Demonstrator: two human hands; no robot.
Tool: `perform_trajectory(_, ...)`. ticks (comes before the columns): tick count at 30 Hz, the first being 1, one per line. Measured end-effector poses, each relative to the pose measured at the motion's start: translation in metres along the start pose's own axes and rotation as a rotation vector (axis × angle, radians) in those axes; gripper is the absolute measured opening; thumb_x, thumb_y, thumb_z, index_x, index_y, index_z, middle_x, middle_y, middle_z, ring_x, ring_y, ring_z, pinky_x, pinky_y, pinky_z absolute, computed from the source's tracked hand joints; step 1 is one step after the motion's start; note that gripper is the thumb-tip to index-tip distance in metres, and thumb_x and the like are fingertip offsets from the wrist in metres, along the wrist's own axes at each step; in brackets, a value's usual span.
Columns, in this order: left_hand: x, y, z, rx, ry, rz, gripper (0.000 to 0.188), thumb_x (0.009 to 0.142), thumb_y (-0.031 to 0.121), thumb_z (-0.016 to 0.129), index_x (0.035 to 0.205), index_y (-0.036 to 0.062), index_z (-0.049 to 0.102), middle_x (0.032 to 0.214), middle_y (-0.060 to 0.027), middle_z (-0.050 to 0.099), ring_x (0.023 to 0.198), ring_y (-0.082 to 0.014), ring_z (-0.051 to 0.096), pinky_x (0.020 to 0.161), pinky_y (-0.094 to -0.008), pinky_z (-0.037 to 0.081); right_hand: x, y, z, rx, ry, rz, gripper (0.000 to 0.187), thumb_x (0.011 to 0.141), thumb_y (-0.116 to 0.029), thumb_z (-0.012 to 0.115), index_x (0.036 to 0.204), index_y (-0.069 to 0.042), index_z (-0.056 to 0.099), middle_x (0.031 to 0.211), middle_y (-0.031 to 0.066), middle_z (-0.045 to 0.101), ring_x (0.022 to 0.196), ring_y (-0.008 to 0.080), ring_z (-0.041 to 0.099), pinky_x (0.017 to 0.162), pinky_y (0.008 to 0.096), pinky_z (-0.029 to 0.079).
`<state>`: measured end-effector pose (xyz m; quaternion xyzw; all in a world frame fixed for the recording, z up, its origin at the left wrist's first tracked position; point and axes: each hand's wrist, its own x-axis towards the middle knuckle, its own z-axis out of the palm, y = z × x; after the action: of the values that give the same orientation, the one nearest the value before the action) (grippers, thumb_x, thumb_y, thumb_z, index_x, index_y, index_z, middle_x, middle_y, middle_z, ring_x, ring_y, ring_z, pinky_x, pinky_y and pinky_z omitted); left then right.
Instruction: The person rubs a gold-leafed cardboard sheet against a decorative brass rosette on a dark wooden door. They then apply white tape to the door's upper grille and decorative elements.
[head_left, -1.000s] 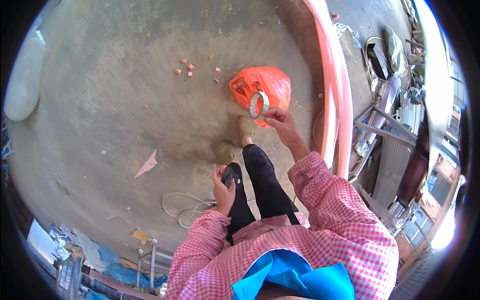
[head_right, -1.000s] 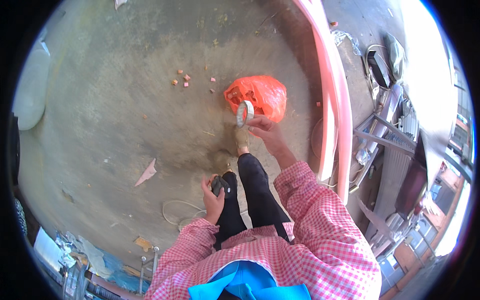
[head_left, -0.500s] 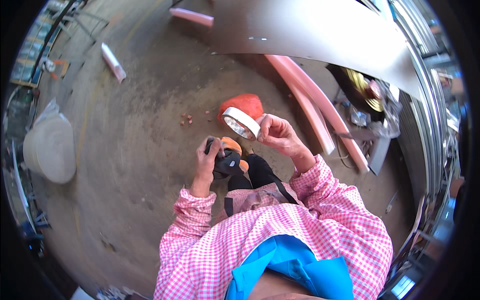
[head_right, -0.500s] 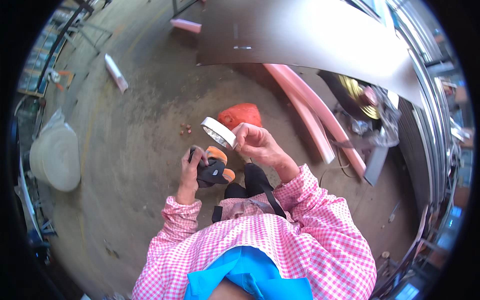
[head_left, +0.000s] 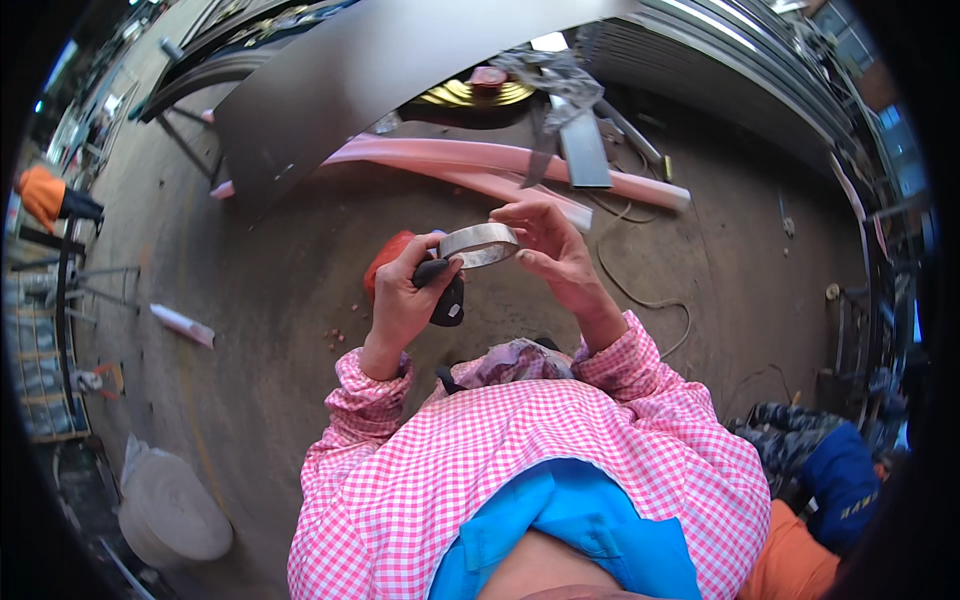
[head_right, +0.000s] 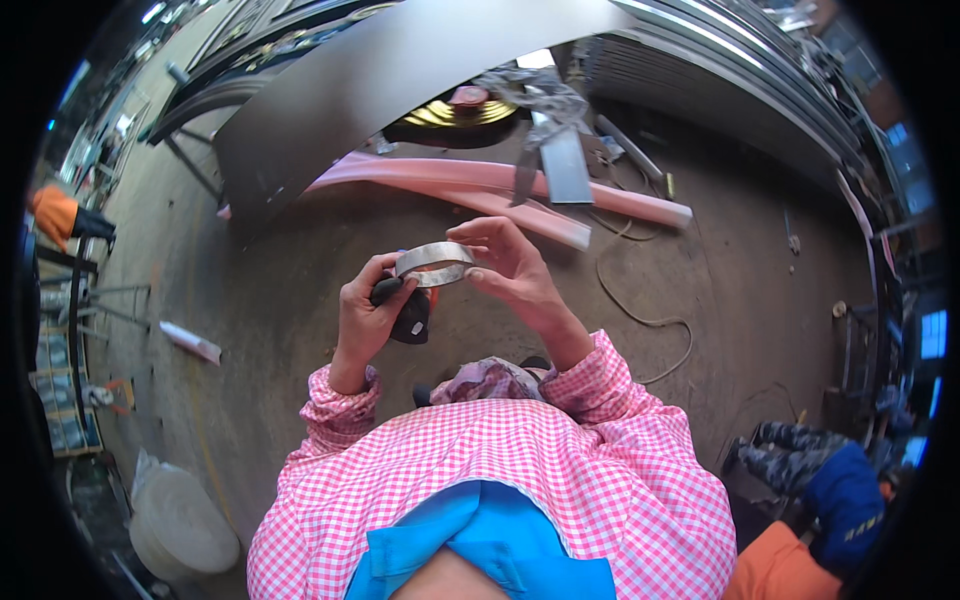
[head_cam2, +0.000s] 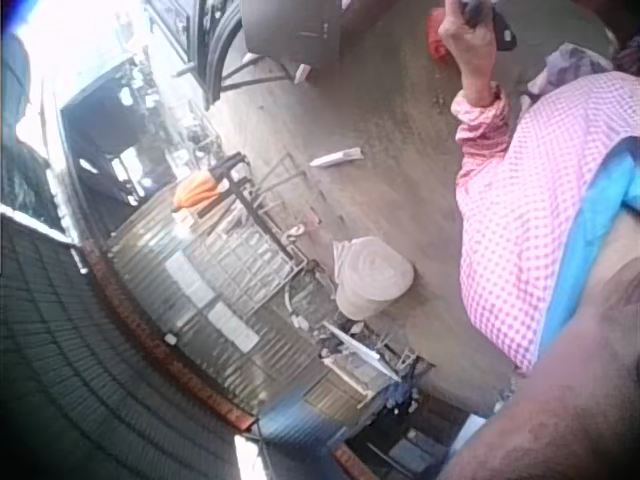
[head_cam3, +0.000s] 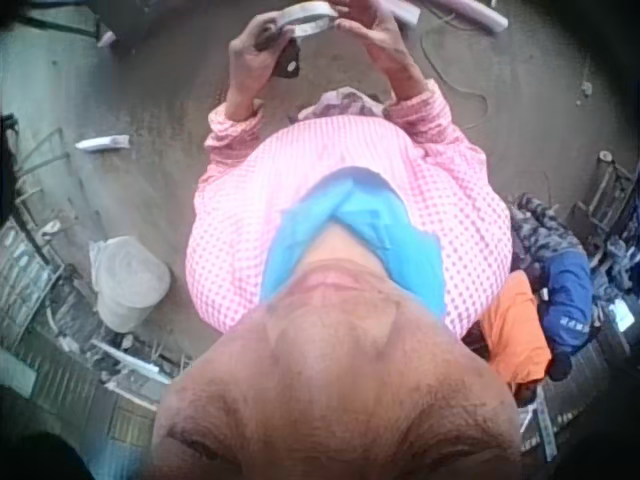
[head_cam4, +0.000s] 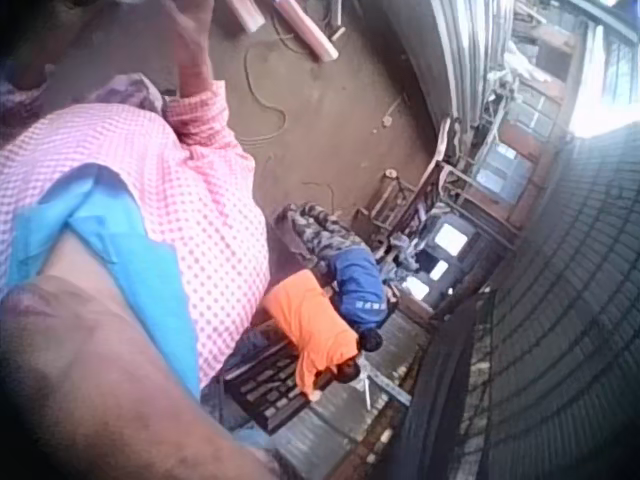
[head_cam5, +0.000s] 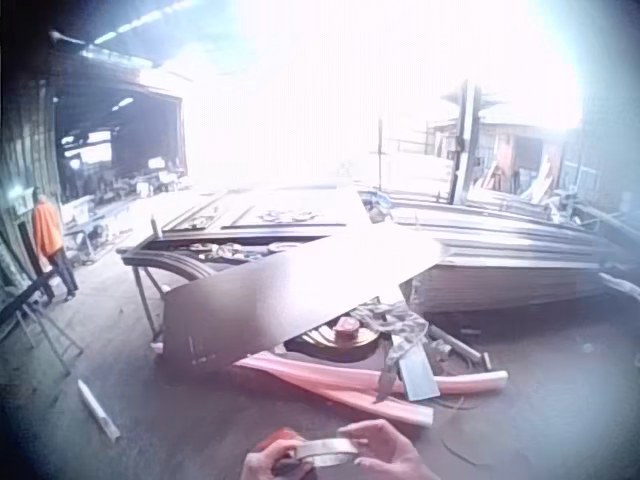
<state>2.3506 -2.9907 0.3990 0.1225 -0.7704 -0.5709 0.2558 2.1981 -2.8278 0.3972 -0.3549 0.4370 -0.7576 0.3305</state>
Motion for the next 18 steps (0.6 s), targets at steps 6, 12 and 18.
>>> perform_trajectory(6,0.036,0.021,0.103,0.086,-0.167,0.095,0.024,0.088,0.014,0.074,0.106,0.0018,0.065,0.076,-0.0071,0.068,0.073,-0.0120,0.069,0.066,-0.0249,0.052,-0.045,-0.034,-0.081,0.081,0.156,0.004,0.032,0.093,-0.014,0.069,0.121,0.000,0.061,0.108,0.0008,0.065,0.098,0.0074,0.059,0.086,0.0235,0.048)
perform_trajectory(12,0.064,0.040,0.230,-0.370,-0.413,-0.140,0.019,0.096,0.016,0.065,0.105,-0.0009,0.065,0.088,-0.0032,0.069,0.077,-0.0093,0.066,0.069,-0.0228,0.051,-0.104,-0.093,-0.170,0.066,0.388,0.007,0.041,0.103,-0.030,0.051,0.126,0.004,0.058,0.104,0.0064,0.066,0.092,0.0116,0.062,0.085,0.0268,0.050)
perform_trajectory(18,0.086,0.030,0.343,-0.629,-0.554,-0.433,0.022,0.098,0.023,0.063,0.104,0.0012,0.067,0.088,-0.0011,0.069,0.076,-0.0065,0.063,0.067,-0.0224,0.050,-0.154,-0.157,-0.242,0.145,0.502,0.018,0.052,0.107,-0.036,0.037,0.130,0.007,0.055,0.097,0.0112,0.067,0.084,0.0144,0.064,0.080,0.0280,0.053)
